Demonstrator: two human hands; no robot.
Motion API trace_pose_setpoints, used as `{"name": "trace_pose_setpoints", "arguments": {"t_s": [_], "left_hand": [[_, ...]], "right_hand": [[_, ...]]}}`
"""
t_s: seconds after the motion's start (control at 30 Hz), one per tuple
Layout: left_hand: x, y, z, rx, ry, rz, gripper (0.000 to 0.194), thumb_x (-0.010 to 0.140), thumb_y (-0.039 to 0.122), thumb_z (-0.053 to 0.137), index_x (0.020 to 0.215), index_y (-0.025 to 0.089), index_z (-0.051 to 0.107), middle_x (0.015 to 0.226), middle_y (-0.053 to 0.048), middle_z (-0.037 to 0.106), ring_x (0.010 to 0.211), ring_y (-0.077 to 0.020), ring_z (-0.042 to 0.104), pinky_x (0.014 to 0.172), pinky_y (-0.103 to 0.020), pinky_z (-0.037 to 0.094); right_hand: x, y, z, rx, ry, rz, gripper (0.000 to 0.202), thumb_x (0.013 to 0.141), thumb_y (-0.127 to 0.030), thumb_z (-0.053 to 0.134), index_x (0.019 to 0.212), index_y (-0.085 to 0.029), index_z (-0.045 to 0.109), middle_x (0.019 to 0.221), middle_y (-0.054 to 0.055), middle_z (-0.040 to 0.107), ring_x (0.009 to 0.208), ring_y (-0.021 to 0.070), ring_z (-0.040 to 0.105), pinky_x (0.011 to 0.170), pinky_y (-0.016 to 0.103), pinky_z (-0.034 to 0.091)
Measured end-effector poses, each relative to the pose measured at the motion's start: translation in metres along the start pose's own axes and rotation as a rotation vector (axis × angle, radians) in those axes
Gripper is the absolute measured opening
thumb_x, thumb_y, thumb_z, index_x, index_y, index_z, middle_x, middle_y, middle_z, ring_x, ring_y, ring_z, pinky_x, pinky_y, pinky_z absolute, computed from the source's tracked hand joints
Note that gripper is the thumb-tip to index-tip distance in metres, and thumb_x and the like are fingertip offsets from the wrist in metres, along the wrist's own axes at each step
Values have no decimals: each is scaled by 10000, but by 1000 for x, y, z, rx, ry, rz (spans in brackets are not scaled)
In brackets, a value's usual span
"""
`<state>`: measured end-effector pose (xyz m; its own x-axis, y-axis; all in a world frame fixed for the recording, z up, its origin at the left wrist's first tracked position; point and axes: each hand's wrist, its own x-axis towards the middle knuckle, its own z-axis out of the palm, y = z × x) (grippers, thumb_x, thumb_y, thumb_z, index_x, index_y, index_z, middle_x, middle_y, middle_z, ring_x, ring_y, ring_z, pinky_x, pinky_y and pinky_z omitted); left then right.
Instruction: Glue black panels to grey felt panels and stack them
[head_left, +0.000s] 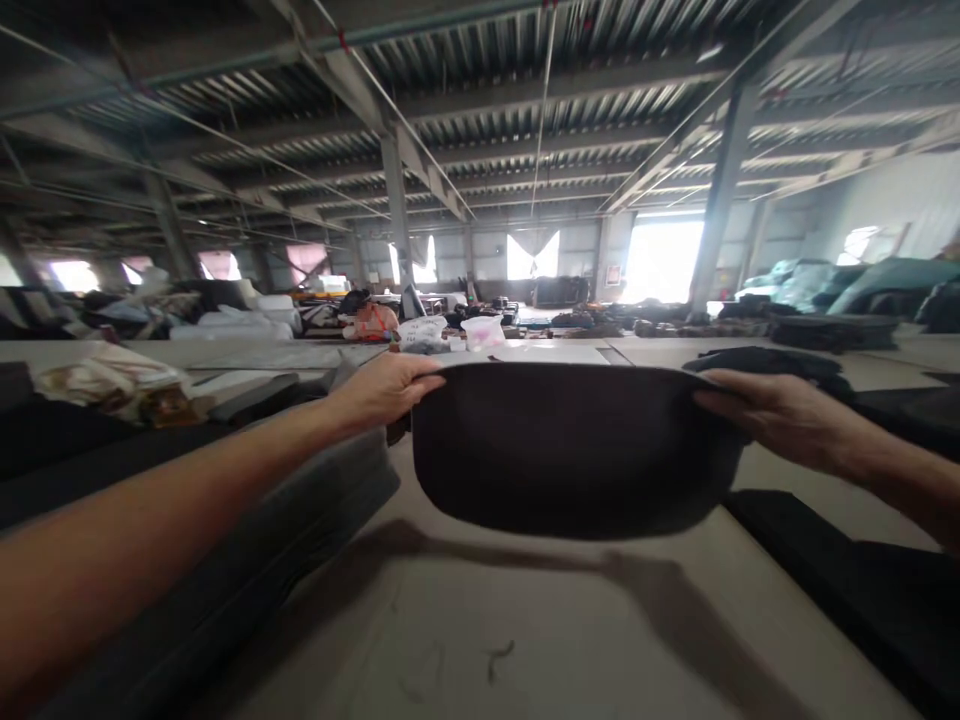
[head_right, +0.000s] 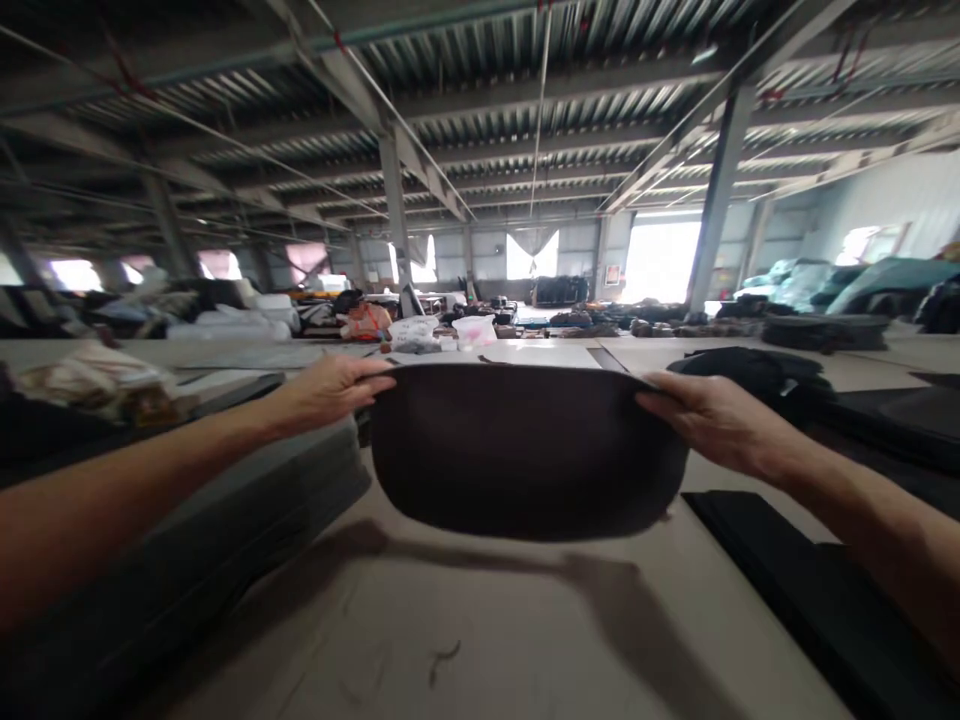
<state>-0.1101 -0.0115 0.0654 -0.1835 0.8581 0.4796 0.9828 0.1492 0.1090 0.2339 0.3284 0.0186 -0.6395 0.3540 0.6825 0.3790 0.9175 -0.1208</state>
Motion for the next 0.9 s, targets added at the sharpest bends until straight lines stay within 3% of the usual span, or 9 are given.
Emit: {"name": "trace_pose_setpoints", "arguments": {"t_s": [0.07, 0.2, 0.3, 0.37, 0.5, 0.57, 0.63, 0.73, 0.9], "left_hand": [[31, -4, -14, 64, 184, 39, 316, 949, 396, 484, 913, 173, 705, 730, -15, 629, 693, -175, 573, 680, -272, 438], [74, -10, -31, 148, 543, 212, 390, 997, 390, 431, 1188, 158, 679, 1090, -74, 700, 1014, -222, 630, 928, -346, 474], [97, -26, -9, 161, 561, 182, 420, 1008, 259, 353, 1337, 131, 580, 1373, -99, 591, 1306, -203, 504, 1147, -364, 364], [107, -44, 24, 177, 431, 84, 437, 989, 154, 342, 1371, 150, 553, 1453, -82, 535, 1381, -178, 442, 1211, -366, 301], [111, -82, 110, 196, 157, -33, 330, 964, 87, 469, 1217, 167, 666, 1293, -100, 654, 1243, -209, 591, 1119, -399, 451], [105, -97, 146, 204, 58, -94, 225, 973, 127, 553, 1156, 155, 680, 1213, -101, 684, 1152, -227, 644, 1050, -459, 511], [98, -109, 169, 209, -6, -134, 199, 979, 175, 592, 1160, 155, 673, 1197, -99, 685, 1130, -229, 653, 1023, -469, 531], [87, -119, 180, 217, -55, -151, 241, 1000, 209, 571, 1226, 174, 645, 1241, -99, 665, 1168, -234, 635, 1044, -482, 517], [77, -118, 169, 243, -98, -134, 310, 1015, 207, 533, 1317, 175, 589, 1349, -110, 609, 1265, -247, 575, 1105, -500, 459]], "right_hand": [[36, -6, -11, -54, 87, 41, 732, 952, -763, 348, 1052, -153, 739, 744, 68, 673, 605, 117, 574, 583, 260, 414], [74, -15, -27, -310, 492, -6, 682, 1068, -629, 212, 1260, -149, 657, 959, 114, 698, 814, 175, 639, 683, 307, 402], [88, -12, -11, -355, 576, -66, 444, 1122, -426, 309, 1341, -173, 600, 1182, 123, 679, 1027, 201, 641, 772, 308, 422], [93, -5, 17, -357, 451, -33, 346, 1107, -302, 386, 1375, -199, 580, 1284, 122, 646, 1099, 230, 623, 794, 321, 438], [90, 16, 97, -367, 98, -45, 374, 1020, -118, 456, 1350, -196, 613, 1279, 132, 656, 1082, 275, 646, 858, 361, 473], [81, 25, 135, -357, -51, -98, 405, 945, -19, 465, 1242, -191, 679, 1193, 105, 701, 1037, 256, 670, 923, 363, 473], [70, 32, 164, -342, -165, -120, 428, 909, 7, 455, 1182, -208, 703, 1170, 79, 712, 1020, 243, 682, 900, 345, 498], [57, 37, 183, -322, -237, -104, 473, 910, -2, 414, 1239, -218, 676, 1255, 88, 674, 1051, 250, 678, 815, 326, 533], [54, 36, 180, -274, -301, -83, 542, 908, 9, 357, 1305, -216, 649, 1357, 110, 609, 1119, 267, 654, 855, 349, 542]]}}
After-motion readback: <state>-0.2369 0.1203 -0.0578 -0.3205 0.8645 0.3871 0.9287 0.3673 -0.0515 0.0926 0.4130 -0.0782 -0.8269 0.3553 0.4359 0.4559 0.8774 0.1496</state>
